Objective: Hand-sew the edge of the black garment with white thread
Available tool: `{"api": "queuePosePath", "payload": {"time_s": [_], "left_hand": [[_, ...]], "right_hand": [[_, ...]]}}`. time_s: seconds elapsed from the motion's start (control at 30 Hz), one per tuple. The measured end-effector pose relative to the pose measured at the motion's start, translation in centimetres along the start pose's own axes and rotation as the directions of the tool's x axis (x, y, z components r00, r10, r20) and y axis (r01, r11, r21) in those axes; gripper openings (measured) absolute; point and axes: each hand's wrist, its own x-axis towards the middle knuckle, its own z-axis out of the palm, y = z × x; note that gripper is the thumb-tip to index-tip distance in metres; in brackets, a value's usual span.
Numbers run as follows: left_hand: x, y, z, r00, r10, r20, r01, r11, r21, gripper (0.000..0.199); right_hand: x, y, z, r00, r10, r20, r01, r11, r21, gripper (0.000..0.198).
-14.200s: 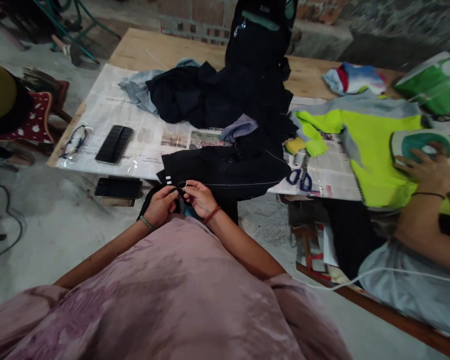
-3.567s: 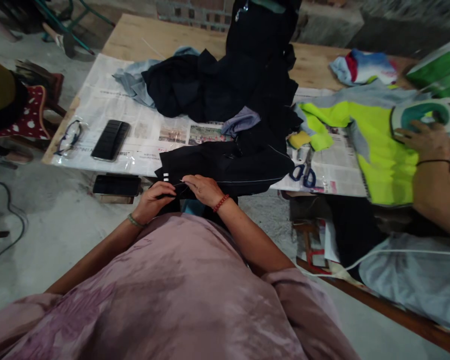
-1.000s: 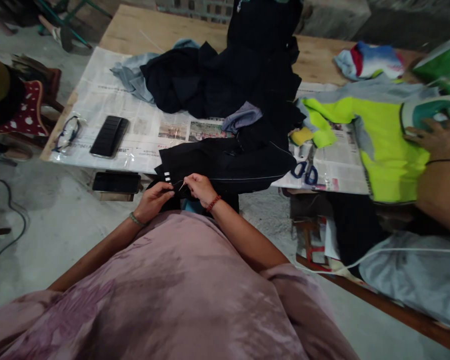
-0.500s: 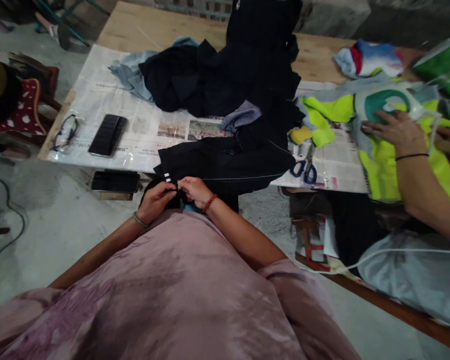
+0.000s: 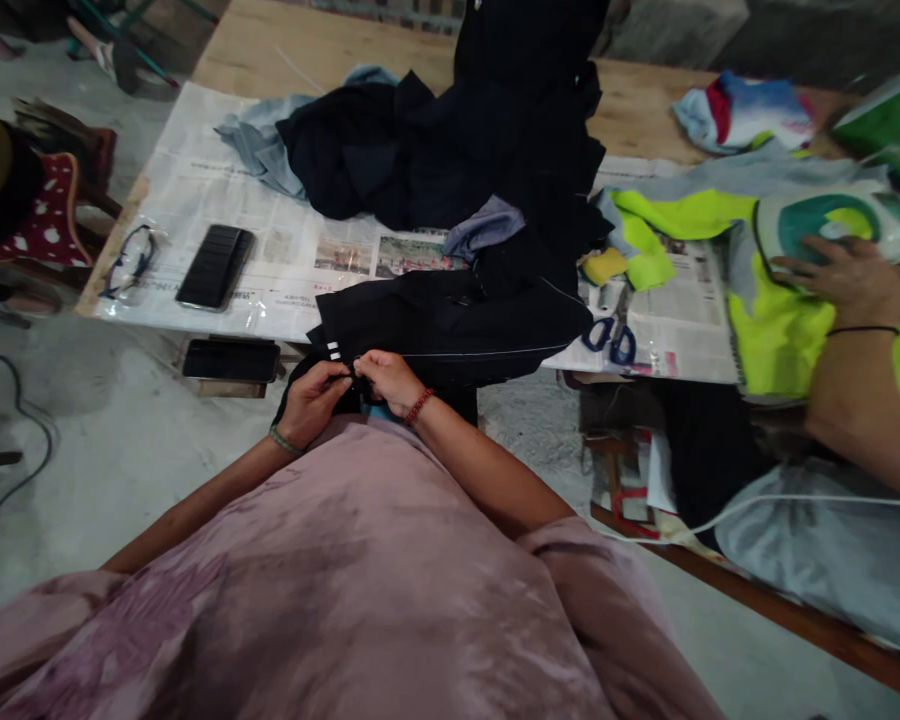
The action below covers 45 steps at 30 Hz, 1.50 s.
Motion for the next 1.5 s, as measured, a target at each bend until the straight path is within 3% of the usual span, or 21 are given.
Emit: {"api": "queuePosePath", "payload": {"time_s": [0.23, 0.4, 0.6, 0.87, 1.1, 1.27, 1.5], "left_hand": [[0.0, 0.0, 0.2, 0.999, -0.045, -0.03, 0.045, 0.999, -0.018, 0.012], [0.2, -0.3, 0.2, 0.993, -0.108, 0.042, 0.114, 0.976, -0.184, 0.013], [0.2, -0.5, 0.3, 0.984, -0.172, 0.052, 0.18, 0.955, -0.235, 0.014], [0.1, -1.1, 0.2, 0.97, -0.244, 0.013, 0.235, 0.916, -0.324, 0.014], [0.2, -0.5, 0.1, 0.959, -0.278, 0.055, 0.277, 0.879, -0.387, 0.014], [0.3, -0.2, 0.1, 0.95, -0.306, 0.065, 0.305, 0.858, -0.413, 0.016], [0.2, -0.2, 0.0, 0.967, -0.233, 0.104, 0.255, 0.879, -0.404, 0.013]], "right_hand": [[-0.3, -0.3, 0.4, 1.0, -0.004, -0.013, 0.004, 1.0, -0.013, 0.024], [-0.3, -0.4, 0.5, 0.999, 0.047, -0.013, -0.047, 0.999, 0.012, 0.022], [0.0, -0.2, -0.1, 0.995, -0.037, -0.092, 0.03, 0.997, -0.075, 0.016], [0.2, 0.1, -0.8, 0.995, -0.041, -0.089, 0.041, 0.999, 0.002, 0.016], [-0.3, -0.2, -1.4, 0.996, 0.08, 0.042, -0.085, 0.988, 0.128, 0.018], [-0.4, 0.0, -2.1, 0.992, 0.088, 0.092, -0.104, 0.978, 0.182, 0.012], [-0.4, 0.3, -2.4, 0.983, 0.129, 0.129, -0.152, 0.969, 0.192, 0.01]]}}
